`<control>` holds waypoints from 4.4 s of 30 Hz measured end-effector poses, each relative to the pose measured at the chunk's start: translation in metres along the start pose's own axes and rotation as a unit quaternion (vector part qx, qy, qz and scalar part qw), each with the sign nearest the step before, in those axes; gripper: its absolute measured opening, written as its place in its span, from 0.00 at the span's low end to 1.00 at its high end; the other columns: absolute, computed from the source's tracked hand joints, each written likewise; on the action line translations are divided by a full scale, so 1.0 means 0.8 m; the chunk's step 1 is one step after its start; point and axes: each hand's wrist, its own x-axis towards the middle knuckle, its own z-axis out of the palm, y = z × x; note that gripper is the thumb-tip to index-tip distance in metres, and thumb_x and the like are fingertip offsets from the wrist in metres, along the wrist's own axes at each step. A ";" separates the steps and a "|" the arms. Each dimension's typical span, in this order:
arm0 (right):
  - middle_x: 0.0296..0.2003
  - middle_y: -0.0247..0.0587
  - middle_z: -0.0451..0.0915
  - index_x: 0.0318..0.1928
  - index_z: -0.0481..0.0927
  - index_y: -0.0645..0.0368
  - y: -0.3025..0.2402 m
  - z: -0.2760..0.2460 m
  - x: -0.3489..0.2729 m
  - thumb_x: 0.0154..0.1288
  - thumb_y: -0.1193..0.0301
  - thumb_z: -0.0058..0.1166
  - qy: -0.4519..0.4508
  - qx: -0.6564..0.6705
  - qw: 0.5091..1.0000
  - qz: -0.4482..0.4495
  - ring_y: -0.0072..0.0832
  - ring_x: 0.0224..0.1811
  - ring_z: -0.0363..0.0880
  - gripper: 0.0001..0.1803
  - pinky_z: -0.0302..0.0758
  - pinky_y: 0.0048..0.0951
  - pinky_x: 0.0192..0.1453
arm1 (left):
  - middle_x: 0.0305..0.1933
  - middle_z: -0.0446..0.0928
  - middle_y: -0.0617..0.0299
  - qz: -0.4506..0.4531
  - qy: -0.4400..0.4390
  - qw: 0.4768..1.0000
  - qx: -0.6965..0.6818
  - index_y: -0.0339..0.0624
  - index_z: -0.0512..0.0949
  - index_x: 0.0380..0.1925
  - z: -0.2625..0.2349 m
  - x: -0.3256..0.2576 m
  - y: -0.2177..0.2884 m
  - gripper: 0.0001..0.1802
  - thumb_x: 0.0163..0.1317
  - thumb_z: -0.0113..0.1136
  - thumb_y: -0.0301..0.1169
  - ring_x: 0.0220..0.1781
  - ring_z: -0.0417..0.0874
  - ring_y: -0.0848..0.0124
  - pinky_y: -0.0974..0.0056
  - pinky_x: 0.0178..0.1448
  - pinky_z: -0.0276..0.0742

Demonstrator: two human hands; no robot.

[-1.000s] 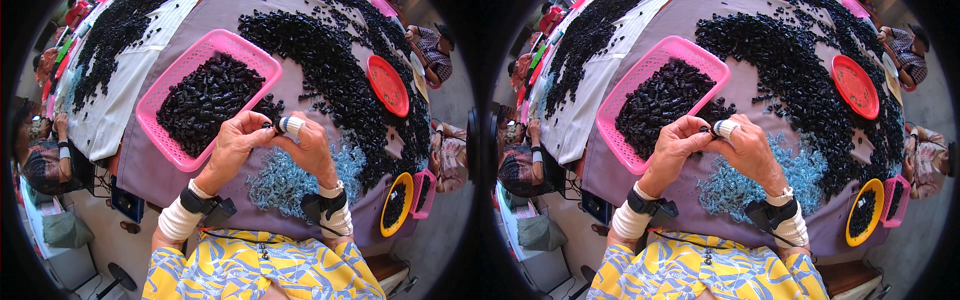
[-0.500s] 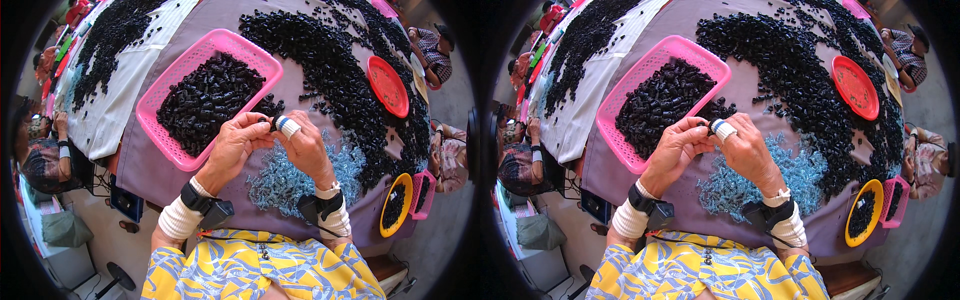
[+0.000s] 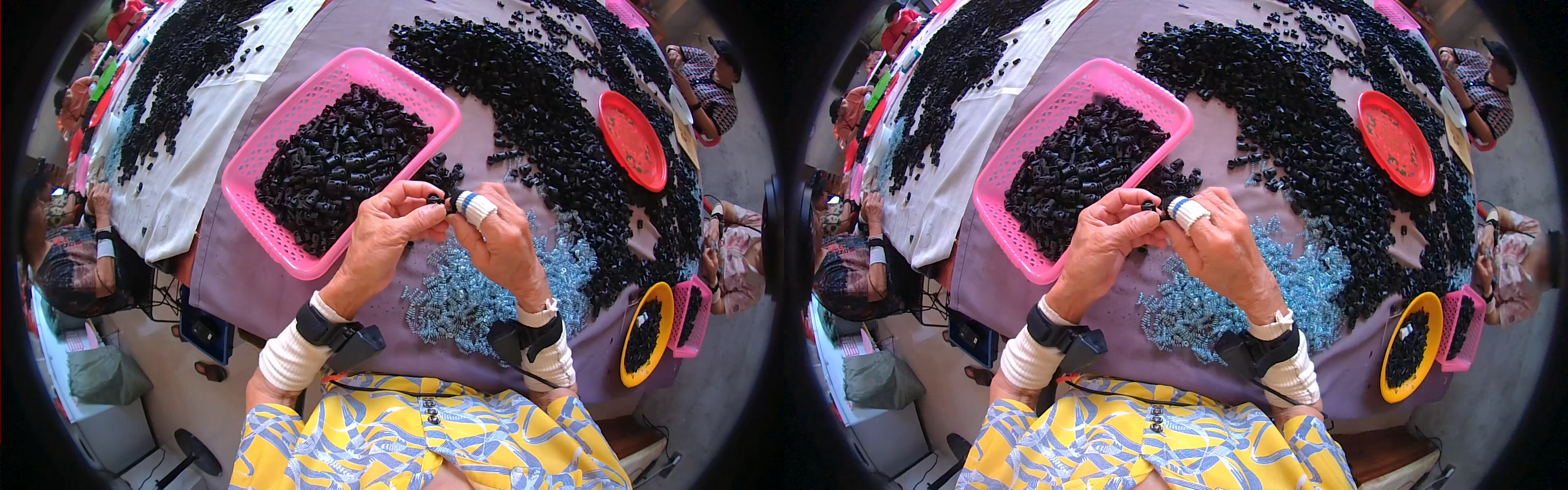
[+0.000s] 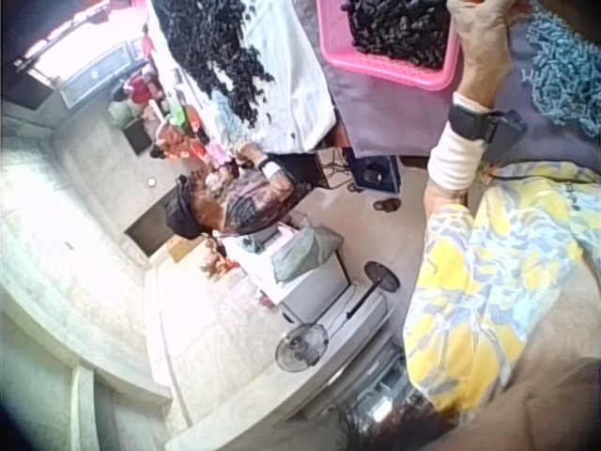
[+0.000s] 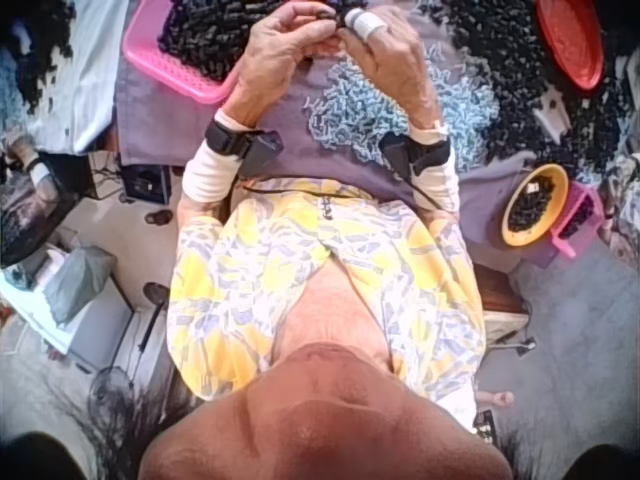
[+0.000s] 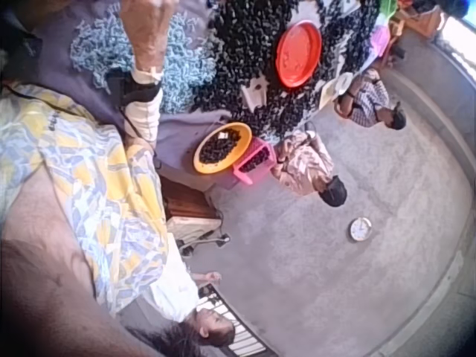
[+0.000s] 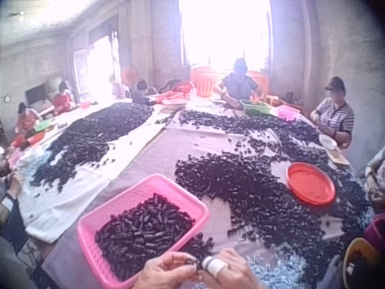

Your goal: The person is assembling small black rubber components by inserting blue fibers into them on a factory assembly line.

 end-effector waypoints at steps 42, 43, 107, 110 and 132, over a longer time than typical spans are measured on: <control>0.32 0.45 0.76 0.32 0.77 0.65 -0.009 0.001 0.005 0.53 0.75 0.58 -0.041 -0.171 0.985 -0.001 0.40 0.40 0.74 0.07 0.68 0.42 0.52 | 0.34 0.80 0.65 0.176 0.079 0.917 0.349 0.34 0.81 0.43 0.009 -0.007 -0.007 0.13 0.56 0.63 0.20 0.33 0.76 0.83 0.76 0.36 0.73; 0.32 0.45 0.76 0.32 0.76 0.65 -0.010 0.002 0.007 0.53 0.76 0.57 -0.045 -0.160 0.986 -0.006 0.40 0.40 0.74 0.07 0.68 0.42 0.52 | 0.34 0.79 0.65 0.173 0.081 0.915 0.354 0.34 0.81 0.44 0.007 -0.008 -0.006 0.13 0.56 0.62 0.19 0.32 0.76 0.83 0.76 0.36 0.73; 0.24 0.41 0.74 0.26 0.74 0.61 0.015 0.010 -0.005 0.51 0.64 0.63 -0.043 -0.152 0.987 0.004 0.37 0.32 0.74 0.14 0.66 0.40 0.47 | 0.36 0.81 0.60 -0.053 0.016 0.993 0.100 0.33 0.80 0.40 0.001 0.009 -0.017 0.14 0.68 0.54 0.34 0.39 0.82 0.74 0.68 0.49 0.79; 0.24 0.40 0.74 0.26 0.74 0.60 0.013 0.005 -0.004 0.49 0.65 0.64 -0.060 -0.113 0.991 0.025 0.37 0.32 0.74 0.14 0.66 0.40 0.48 | 0.38 0.81 0.57 -0.090 -0.043 0.995 0.014 0.33 0.78 0.39 -0.006 0.009 -0.020 0.14 0.70 0.50 0.35 0.41 0.82 0.72 0.64 0.52 0.79; 0.19 0.38 0.69 0.20 0.71 0.59 0.017 0.011 -0.011 0.44 0.68 0.64 -0.012 -0.047 0.999 -0.011 0.36 0.25 0.71 0.13 0.67 0.35 0.41 | 0.37 0.79 0.59 -0.124 -0.085 0.985 -0.085 0.34 0.78 0.39 -0.002 0.003 -0.016 0.14 0.70 0.47 0.33 0.40 0.82 0.70 0.63 0.49 0.81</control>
